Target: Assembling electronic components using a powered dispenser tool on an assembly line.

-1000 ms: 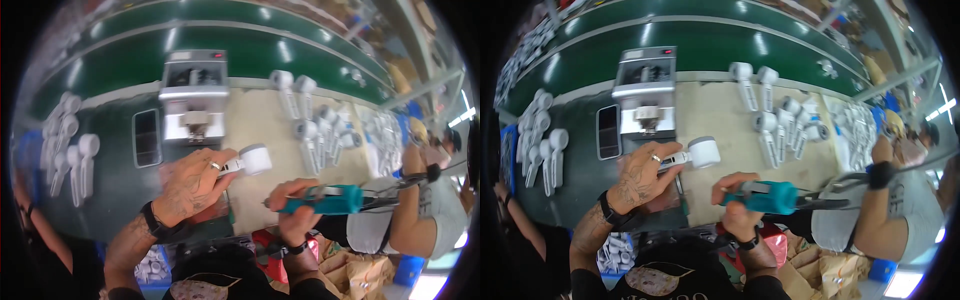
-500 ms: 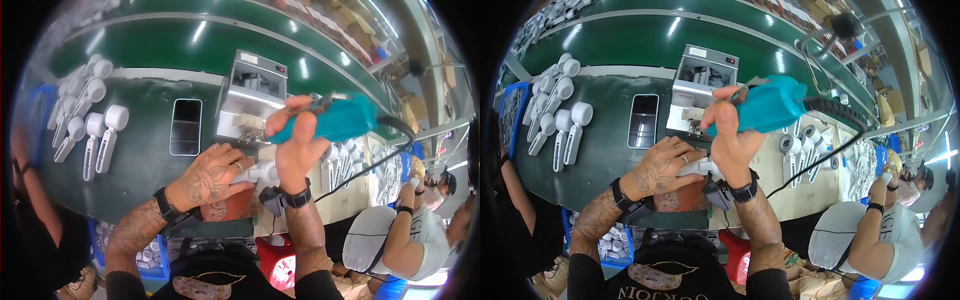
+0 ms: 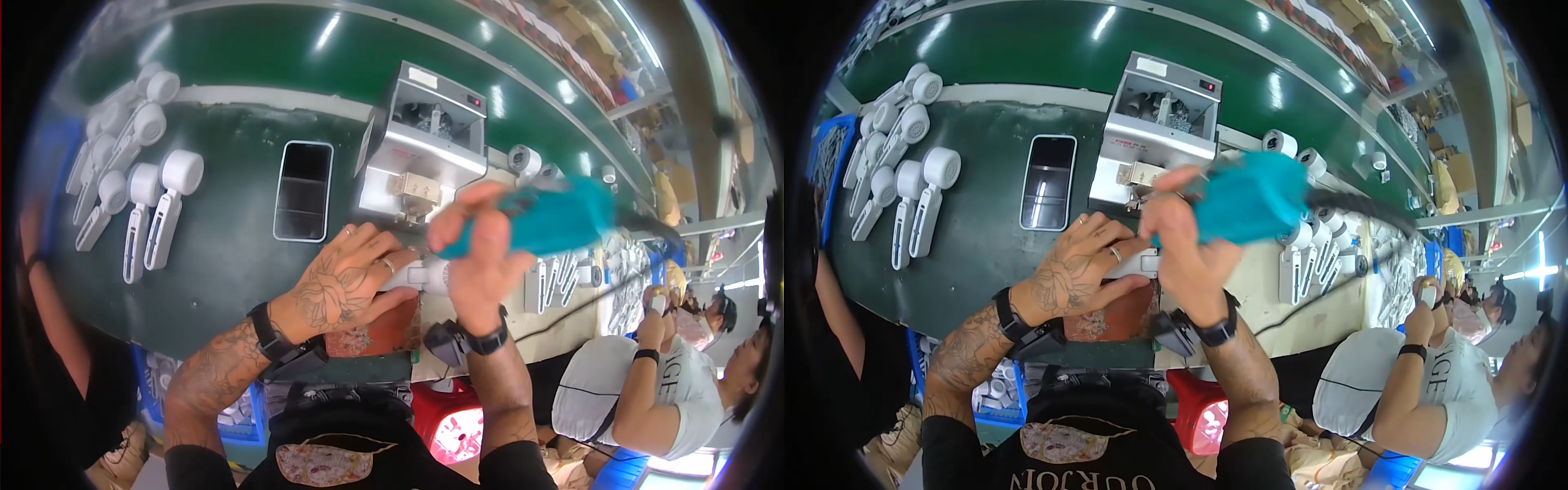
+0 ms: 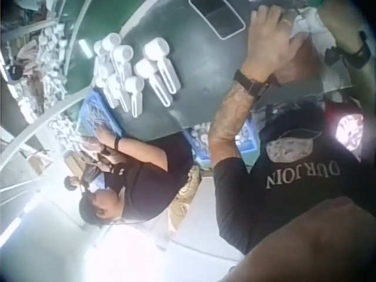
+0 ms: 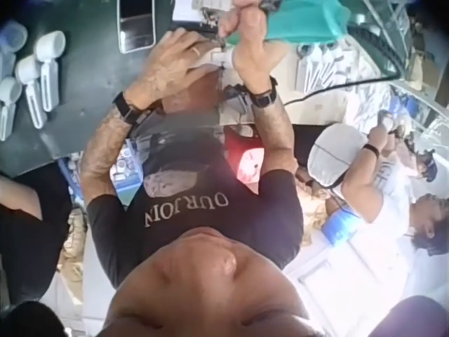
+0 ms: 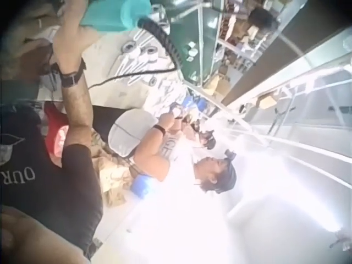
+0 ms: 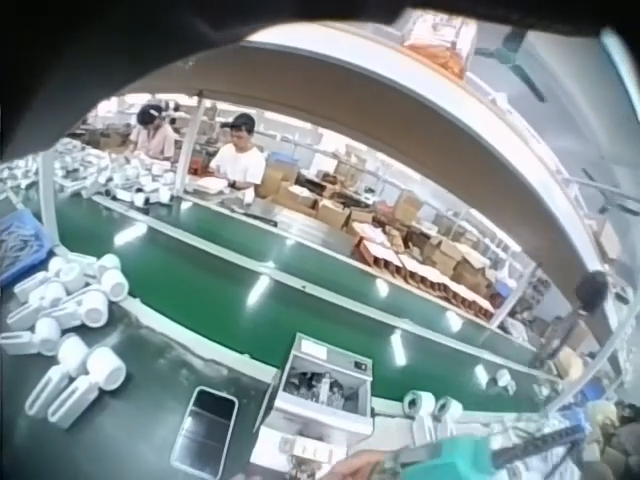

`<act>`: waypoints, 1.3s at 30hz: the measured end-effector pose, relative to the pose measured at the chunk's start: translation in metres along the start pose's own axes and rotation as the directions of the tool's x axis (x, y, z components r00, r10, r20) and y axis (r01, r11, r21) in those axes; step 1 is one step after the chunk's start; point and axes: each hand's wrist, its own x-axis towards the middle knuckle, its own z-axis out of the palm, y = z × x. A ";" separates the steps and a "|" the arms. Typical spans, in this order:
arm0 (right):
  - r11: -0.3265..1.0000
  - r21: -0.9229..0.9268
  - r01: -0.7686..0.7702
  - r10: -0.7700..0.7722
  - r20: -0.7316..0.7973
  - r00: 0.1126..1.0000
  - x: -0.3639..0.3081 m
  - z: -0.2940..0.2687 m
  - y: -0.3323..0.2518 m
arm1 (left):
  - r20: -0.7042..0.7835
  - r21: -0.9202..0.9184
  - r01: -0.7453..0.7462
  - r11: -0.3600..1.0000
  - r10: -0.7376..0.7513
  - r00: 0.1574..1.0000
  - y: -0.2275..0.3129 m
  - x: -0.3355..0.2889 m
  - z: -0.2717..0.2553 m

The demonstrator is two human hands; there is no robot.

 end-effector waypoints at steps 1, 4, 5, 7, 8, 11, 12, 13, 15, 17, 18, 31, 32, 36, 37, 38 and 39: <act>0.998 0.055 0.018 -0.018 -0.010 1.000 -0.006 -0.008 -0.005 | 0.004 -0.005 0.009 1.000 -0.009 1.000 0.001 0.001 0.001; 0.999 0.026 -0.021 0.022 -0.015 1.000 -0.013 -0.019 -0.009 | 0.002 -0.014 -0.006 1.000 0.006 1.000 0.003 0.003 0.001; 1.000 0.017 -0.019 0.019 -0.017 1.000 -0.014 -0.021 -0.009 | -0.004 -0.016 -0.004 1.000 0.004 1.000 0.003 0.003 0.001; 0.999 0.031 -0.033 0.033 -0.018 0.999 -0.017 -0.022 -0.003 | -0.005 -0.012 0.002 1.000 -0.002 1.000 0.003 0.001 0.000; 0.998 0.042 -0.045 0.046 -0.017 0.999 -0.019 -0.022 -0.001 | 0.002 -0.012 0.008 1.000 -0.008 1.000 0.003 0.000 0.000; 0.997 0.059 -0.051 0.051 0.005 0.999 -0.020 -0.023 0.000 | 0.010 -0.011 0.015 1.000 -0.015 1.000 0.004 0.000 0.000; 0.997 0.060 -0.055 0.055 0.003 0.998 -0.021 -0.023 0.002 | 0.008 -0.007 0.016 1.000 -0.016 1.000 0.004 0.001 0.001; 0.998 0.043 -0.038 0.038 -0.002 0.999 -0.022 -0.023 0.006 | 0.011 -0.009 0.019 1.000 -0.019 1.000 0.004 0.001 0.001; 0.999 0.026 -0.028 0.028 -0.008 1.000 -0.023 -0.023 0.011 | 0.024 -0.009 0.021 1.000 -0.020 1.000 0.004 0.002 0.001; 0.997 0.075 0.009 -0.013 0.049 0.999 -0.021 -0.024 0.014 | 0.012 0.014 0.020 1.000 -0.021 1.000 0.005 0.004 0.001; 0.997 0.077 0.002 -0.005 0.047 0.999 -0.021 -0.023 0.015 | -0.003 0.043 0.018 0.999 -0.018 1.000 0.006 0.004 0.001; 1.000 0.003 -0.012 0.013 -0.043 0.999 -0.001 -0.008 0.002 | 0.008 -0.024 -0.003 1.000 0.003 1.000 0.001 -0.001 0.001; 0.998 0.062 0.024 -0.020 -0.068 0.997 0.006 -0.004 0.003 | 0.009 -0.016 0.005 1.000 -0.005 1.000 0.001 -0.003 0.001; 0.985 -0.029 0.169 -0.170 -0.021 0.985 0.029 0.010 0.018 | 0.006 -0.034 -0.001 0.999 0.002 1.000 0.002 -0.003 0.000; 0.984 -0.028 0.173 -0.174 -0.020 0.985 0.028 0.008 0.023 | 0.002 -0.031 -0.003 1.000 0.003 1.000 0.002 -0.002 0.000; 0.987 0.007 0.163 -0.163 -0.015 0.987 0.027 0.006 0.027 | 0.003 -0.036 -0.014 0.999 0.015 1.000 0.002 0.000 0.000; 0.988 0.045 0.148 -0.148 -0.010 0.989 0.027 0.006 0.026 | 0.007 -0.041 -0.021 0.999 0.022 1.000 0.003 0.000 0.000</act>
